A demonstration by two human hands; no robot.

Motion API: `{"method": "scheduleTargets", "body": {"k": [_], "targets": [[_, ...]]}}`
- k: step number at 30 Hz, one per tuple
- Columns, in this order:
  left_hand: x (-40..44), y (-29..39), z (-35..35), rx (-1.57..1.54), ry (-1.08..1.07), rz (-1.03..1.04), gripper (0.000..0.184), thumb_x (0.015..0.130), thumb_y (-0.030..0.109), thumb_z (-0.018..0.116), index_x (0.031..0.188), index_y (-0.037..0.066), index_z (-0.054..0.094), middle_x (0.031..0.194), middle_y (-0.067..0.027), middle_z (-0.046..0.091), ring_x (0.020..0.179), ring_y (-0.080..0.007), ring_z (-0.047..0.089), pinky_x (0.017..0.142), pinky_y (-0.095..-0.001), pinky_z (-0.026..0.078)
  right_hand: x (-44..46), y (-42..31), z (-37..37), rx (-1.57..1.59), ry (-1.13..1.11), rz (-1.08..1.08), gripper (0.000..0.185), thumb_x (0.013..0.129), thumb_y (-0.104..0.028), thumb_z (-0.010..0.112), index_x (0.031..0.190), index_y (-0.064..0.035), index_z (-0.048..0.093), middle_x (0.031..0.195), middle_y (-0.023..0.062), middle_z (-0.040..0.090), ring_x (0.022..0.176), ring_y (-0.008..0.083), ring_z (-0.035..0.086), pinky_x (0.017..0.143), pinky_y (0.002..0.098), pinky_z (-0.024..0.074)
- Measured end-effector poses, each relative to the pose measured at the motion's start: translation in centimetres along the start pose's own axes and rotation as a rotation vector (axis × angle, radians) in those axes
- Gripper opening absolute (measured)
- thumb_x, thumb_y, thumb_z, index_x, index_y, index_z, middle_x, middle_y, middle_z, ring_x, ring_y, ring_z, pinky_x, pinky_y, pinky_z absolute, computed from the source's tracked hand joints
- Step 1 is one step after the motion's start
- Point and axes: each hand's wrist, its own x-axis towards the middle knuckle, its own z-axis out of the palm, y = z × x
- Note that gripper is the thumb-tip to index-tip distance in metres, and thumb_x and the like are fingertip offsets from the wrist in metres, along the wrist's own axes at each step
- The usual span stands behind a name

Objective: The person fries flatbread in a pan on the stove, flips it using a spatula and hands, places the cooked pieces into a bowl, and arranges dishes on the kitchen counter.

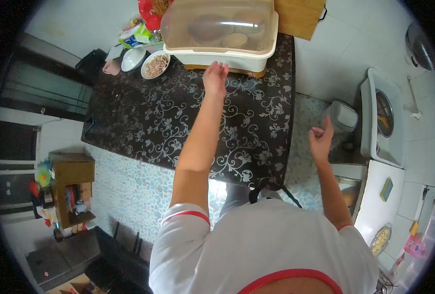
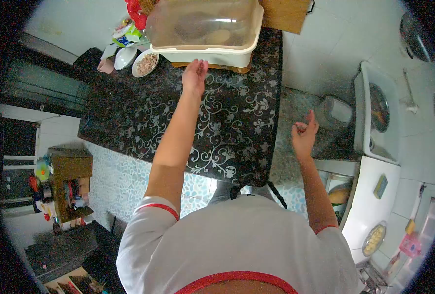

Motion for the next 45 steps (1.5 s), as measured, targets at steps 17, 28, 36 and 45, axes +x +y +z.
{"method": "scheduleTargets", "body": {"k": [17, 28, 36, 45], "targets": [[6.3, 13.9, 6.1, 0.14, -0.476, 0.228, 0.03, 0.08, 0.008, 0.043, 0.109, -0.002, 0.045, 0.103, -0.013, 0.053, 0.087, -0.0207, 0.055, 0.072, -0.029, 0.046, 13.1, -21.8, 13.6, -0.364, -0.268, -0.721, 0.041, 0.071, -0.001, 0.059, 0.11, -0.0112, 0.051, 0.098, 0.012, 0.054, 0.088, 0.0246, 0.054, 0.075, 0.0307, 0.0448], [24.4, 6.7, -0.5, 2.083, -0.929, 0.631, 0.022, 0.076, 0.019, 0.047, 0.091, 0.01, 0.06, 0.089, -0.0163, 0.059, 0.082, -0.0306, 0.057, 0.07, -0.0396, 0.045, 23.3, -28.2, 15.0, 0.092, -0.503, -0.241, 0.031, 0.083, -0.027, 0.048, 0.1, -0.0017, 0.054, 0.092, 0.0115, 0.059, 0.084, 0.0167, 0.057, 0.073, 0.0308, 0.0463], [23.6, 10.9, -0.9, 1.683, -1.207, 0.6, 0.03, 0.073, 0.007, 0.049, 0.102, -0.001, 0.052, 0.1, -0.019, 0.055, 0.09, -0.0314, 0.054, 0.079, -0.0361, 0.042, 30.0, -28.2, 22.1, 0.299, -0.463, -0.178, 0.027, 0.078, -0.024, 0.053, 0.095, -0.0034, 0.056, 0.089, 0.0105, 0.059, 0.083, 0.0181, 0.057, 0.07, 0.0318, 0.046], [28.3, 12.7, -5.0, 2.089, -1.076, 0.632, 0.024, 0.069, 0.011, 0.06, 0.086, -0.006, 0.057, 0.076, -0.0226, 0.058, 0.07, -0.0363, 0.056, 0.062, -0.0387, 0.043, 33.8, -29.4, 18.8, 0.306, -0.269, -0.165, 0.025, 0.081, -0.025, 0.046, 0.087, -0.0032, 0.057, 0.083, 0.0089, 0.06, 0.066, 0.0152, 0.058, 0.053, 0.0257, 0.0447]]}}
